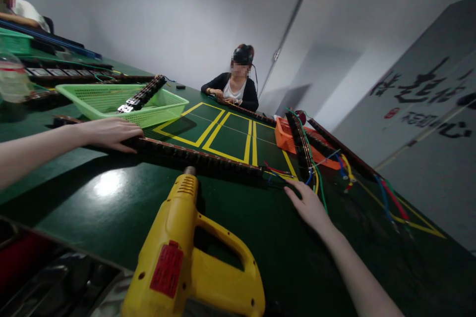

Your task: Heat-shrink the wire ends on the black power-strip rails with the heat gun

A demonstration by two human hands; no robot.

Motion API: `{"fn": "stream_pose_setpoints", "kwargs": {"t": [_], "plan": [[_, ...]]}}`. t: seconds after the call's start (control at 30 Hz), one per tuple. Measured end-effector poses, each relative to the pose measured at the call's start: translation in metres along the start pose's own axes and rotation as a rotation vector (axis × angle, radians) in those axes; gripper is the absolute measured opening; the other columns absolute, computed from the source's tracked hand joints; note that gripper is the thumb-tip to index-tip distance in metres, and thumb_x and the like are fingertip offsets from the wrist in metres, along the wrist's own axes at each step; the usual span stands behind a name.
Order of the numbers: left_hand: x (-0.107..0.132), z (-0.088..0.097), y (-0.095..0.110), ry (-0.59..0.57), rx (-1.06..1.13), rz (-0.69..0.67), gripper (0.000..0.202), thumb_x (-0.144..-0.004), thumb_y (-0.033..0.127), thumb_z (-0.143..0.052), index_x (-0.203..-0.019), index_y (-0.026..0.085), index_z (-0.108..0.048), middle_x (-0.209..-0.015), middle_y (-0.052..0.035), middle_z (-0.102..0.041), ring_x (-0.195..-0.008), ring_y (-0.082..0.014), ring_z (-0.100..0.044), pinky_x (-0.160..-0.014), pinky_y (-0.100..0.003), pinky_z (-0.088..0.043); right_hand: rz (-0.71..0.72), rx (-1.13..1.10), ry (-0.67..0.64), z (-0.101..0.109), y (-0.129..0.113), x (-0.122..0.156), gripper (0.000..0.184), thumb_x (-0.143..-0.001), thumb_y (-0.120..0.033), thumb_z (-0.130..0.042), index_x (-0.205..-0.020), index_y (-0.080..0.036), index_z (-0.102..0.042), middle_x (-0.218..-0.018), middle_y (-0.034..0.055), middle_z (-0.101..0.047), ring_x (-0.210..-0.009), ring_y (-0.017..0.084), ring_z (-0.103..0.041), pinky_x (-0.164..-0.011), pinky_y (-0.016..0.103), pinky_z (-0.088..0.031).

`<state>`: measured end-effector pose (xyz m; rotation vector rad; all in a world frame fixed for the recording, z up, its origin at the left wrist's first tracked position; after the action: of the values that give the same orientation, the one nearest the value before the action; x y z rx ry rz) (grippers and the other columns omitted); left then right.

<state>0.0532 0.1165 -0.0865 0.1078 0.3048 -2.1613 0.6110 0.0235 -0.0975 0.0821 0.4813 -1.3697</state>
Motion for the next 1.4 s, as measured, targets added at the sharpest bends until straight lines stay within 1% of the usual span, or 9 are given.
{"fn": "stream_pose_setpoints", "kwargs": {"t": [0.1, 0.43, 0.53, 0.73, 0.87, 0.97, 1.03, 1.13, 1.4], "plan": [[-0.003, -0.014, -0.002, -0.091, -0.067, -0.125, 0.066, -0.083, 0.07, -0.036, -0.101, 0.01, -0.058, -0.096, -0.006, -0.059, -0.088, -0.0157, -0.049, -0.087, -0.026, -0.036, 0.033, 0.007, -0.018, -0.008, -0.014, 0.003, 0.039, -0.088, -0.041, -0.051, -0.12, -0.019, -0.05, -0.125, 0.0085, -0.05, -0.115, 0.023, -0.048, -0.095, 0.047, -0.041], [-0.009, -0.028, -0.035, -0.074, -0.108, 0.033, 0.061, -0.088, 0.061, -0.038, -0.123, 0.011, -0.046, -0.117, -0.0088, -0.052, -0.098, -0.0166, -0.044, -0.093, -0.029, -0.032, 0.037, -0.009, -0.024, -0.016, -0.035, -0.001, 0.033, -0.089, -0.037, -0.051, -0.115, -0.017, -0.051, -0.104, 0.0048, -0.056, -0.092, 0.016, -0.056, -0.081, 0.038, -0.048], [-0.015, -0.025, -0.03, -0.075, -0.076, 0.014, 0.06, -0.087, 0.055, -0.047, -0.126, 0.009, -0.044, -0.119, -0.0092, -0.051, -0.099, -0.0171, -0.045, -0.094, -0.031, -0.032, 0.04, -0.039, -0.034, -0.017, -0.041, 0.003, 0.031, -0.089, -0.037, -0.05, -0.114, -0.017, -0.051, -0.099, 0.0036, -0.056, -0.085, 0.014, -0.056, -0.075, 0.034, -0.049], [-0.053, 0.006, 0.054, 0.096, 0.022, -0.118, 0.048, -0.095, 0.043, -0.036, -0.127, 0.009, -0.043, -0.124, -0.0116, -0.048, -0.107, -0.0197, -0.046, -0.097, -0.032, -0.033, 0.004, -0.082, 0.029, 0.0, -0.066, 0.005, 0.028, -0.09, -0.036, -0.048, -0.11, -0.017, -0.052, -0.101, 0.0042, -0.054, -0.09, 0.016, -0.053, -0.079, 0.037, -0.046], [-0.084, 0.003, 0.122, 0.054, 0.168, -0.262, 0.045, -0.096, 0.044, -0.031, -0.124, 0.012, -0.046, -0.117, -0.0106, -0.053, -0.099, -0.0182, -0.053, -0.087, -0.026, -0.039, 0.121, -0.179, -0.05, 0.009, -0.142, 0.015, 0.03, -0.092, -0.037, -0.041, -0.114, -0.02, -0.052, -0.105, 0.0056, -0.055, -0.096, 0.018, -0.052, -0.087, 0.037, -0.041], [-0.098, -0.008, 0.143, 0.013, 0.193, -0.265, 0.046, -0.095, 0.049, -0.029, -0.116, 0.015, -0.051, -0.108, -0.0092, -0.058, -0.096, -0.0198, -0.057, -0.082, -0.026, -0.042, 0.262, -0.298, -0.25, -0.008, -0.211, 0.029, 0.034, -0.09, -0.046, -0.043, -0.115, -0.025, -0.053, -0.109, 0.0024, -0.058, -0.101, 0.017, -0.054, -0.087, 0.03, -0.042], [-0.099, -0.013, 0.144, 0.016, 0.196, -0.246, 0.047, -0.094, 0.051, -0.029, -0.113, 0.016, -0.053, -0.103, -0.0094, -0.058, -0.093, -0.0206, -0.058, -0.079, -0.027, -0.043, 0.281, -0.364, -0.356, -0.024, -0.241, 0.035, 0.045, -0.09, -0.052, -0.038, -0.123, -0.024, -0.049, -0.113, 0.0042, -0.059, -0.104, 0.019, -0.055, -0.087, 0.032, -0.043], [-0.092, -0.015, 0.136, 0.015, 0.23, -0.253, 0.047, -0.094, 0.05, -0.029, -0.112, 0.016, -0.055, -0.106, -0.0105, -0.058, -0.093, -0.0206, -0.059, -0.078, -0.027, -0.044, 0.202, -0.437, -0.463, -0.046, -0.257, 0.036, 0.058, -0.092, -0.058, -0.018, -0.123, -0.019, -0.049, -0.106, 0.0092, -0.063, -0.094, 0.022, -0.061, -0.078, 0.035, -0.046], [-0.054, -0.015, 0.1, -0.044, 0.212, -0.22, 0.042, -0.095, 0.043, -0.032, -0.117, 0.014, -0.052, -0.116, -0.0112, -0.055, -0.102, -0.0208, -0.053, -0.09, -0.03, -0.039, 0.085, -0.575, -0.577, -0.041, -0.234, 0.045, 0.066, -0.09, -0.062, -0.019, -0.14, -0.021, -0.031, -0.113, 0.01, -0.062, -0.098, 0.026, -0.061, -0.083, 0.039, -0.043]]}}
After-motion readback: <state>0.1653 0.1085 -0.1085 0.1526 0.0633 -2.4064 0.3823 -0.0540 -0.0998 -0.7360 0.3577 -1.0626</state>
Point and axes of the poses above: each hand's wrist, its own x-axis away from the middle knuckle, its own z-axis out of the back of the hand, y = z × x, the point moved 6 cm from there along -x, towards the middle knuckle
